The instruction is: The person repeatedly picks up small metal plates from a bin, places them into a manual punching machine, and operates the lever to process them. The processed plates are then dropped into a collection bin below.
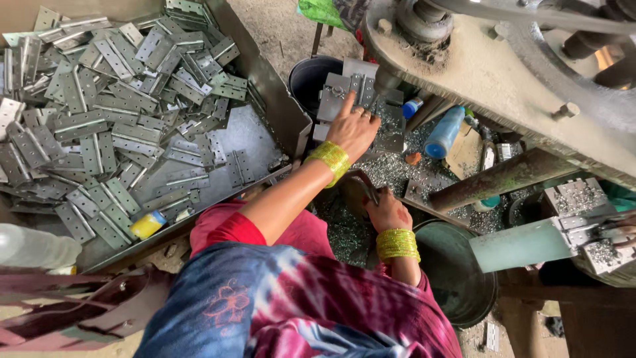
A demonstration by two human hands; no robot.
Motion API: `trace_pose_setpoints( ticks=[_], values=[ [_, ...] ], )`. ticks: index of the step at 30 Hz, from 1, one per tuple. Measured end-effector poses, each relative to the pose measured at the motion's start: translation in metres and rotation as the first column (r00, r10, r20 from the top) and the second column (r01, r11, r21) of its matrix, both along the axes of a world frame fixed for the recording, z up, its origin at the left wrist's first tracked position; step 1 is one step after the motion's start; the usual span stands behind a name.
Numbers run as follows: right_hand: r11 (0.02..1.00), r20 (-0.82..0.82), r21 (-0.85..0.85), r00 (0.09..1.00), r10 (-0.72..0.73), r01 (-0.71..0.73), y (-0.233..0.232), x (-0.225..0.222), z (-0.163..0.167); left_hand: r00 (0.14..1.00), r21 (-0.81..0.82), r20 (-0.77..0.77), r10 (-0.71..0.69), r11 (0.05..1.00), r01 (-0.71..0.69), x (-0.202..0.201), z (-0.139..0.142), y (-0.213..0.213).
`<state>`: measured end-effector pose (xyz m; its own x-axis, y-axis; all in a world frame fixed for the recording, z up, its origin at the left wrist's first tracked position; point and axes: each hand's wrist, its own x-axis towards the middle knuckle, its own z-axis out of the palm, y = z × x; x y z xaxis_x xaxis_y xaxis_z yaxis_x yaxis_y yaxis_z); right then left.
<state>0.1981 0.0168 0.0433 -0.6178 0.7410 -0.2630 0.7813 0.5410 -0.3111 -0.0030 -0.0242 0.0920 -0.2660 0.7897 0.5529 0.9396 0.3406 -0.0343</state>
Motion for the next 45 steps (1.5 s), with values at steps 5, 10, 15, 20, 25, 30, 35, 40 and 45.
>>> trace_pose_setpoints(
  ticks=[5,10,15,20,25,30,35,40,45],
  values=[
    [1.000,-0.025,0.013,1.000,-0.004,0.005,0.001,0.003,-0.006,0.991,-0.086,0.123,0.054,0.995,-0.043,0.003,0.001,0.002],
    [0.998,-0.046,0.057,0.998,0.039,-0.037,0.002,0.004,-0.015,0.977,-0.152,0.181,0.115,0.984,-0.087,-0.006,-0.004,-0.005],
    [0.998,-0.035,0.054,0.999,0.027,-0.025,0.003,0.002,-0.013,0.996,-0.104,-0.058,0.069,0.992,-0.075,0.017,-0.045,-0.010],
    [1.000,-0.006,-0.007,1.000,-0.001,0.001,0.001,0.002,-0.005,0.968,-0.173,-0.013,0.251,0.953,-0.249,0.031,-0.082,-0.006],
    [1.000,-0.016,-0.004,1.000,0.018,-0.018,-0.006,0.003,0.000,0.951,-0.359,0.034,0.306,0.892,-0.274,0.025,-0.079,0.007],
    [0.999,-0.021,0.015,0.999,0.034,-0.034,0.009,0.007,-0.015,0.958,-0.417,-0.092,0.271,0.864,-0.284,0.034,-0.073,0.014],
    [1.000,-0.133,0.020,0.991,-0.015,0.018,0.011,0.028,-0.078,0.960,-0.483,-0.048,0.275,0.835,-0.264,0.029,-0.063,0.024],
    [0.986,-0.196,-0.061,0.966,-0.167,0.158,-0.011,0.048,-0.141,0.939,-0.515,0.111,0.326,0.827,-0.226,0.017,-0.057,0.014],
    [0.995,-0.110,-0.080,0.992,-0.066,0.058,0.031,0.037,-0.134,0.928,-0.444,0.196,0.317,0.873,-0.204,0.006,-0.053,0.014]
  ],
)
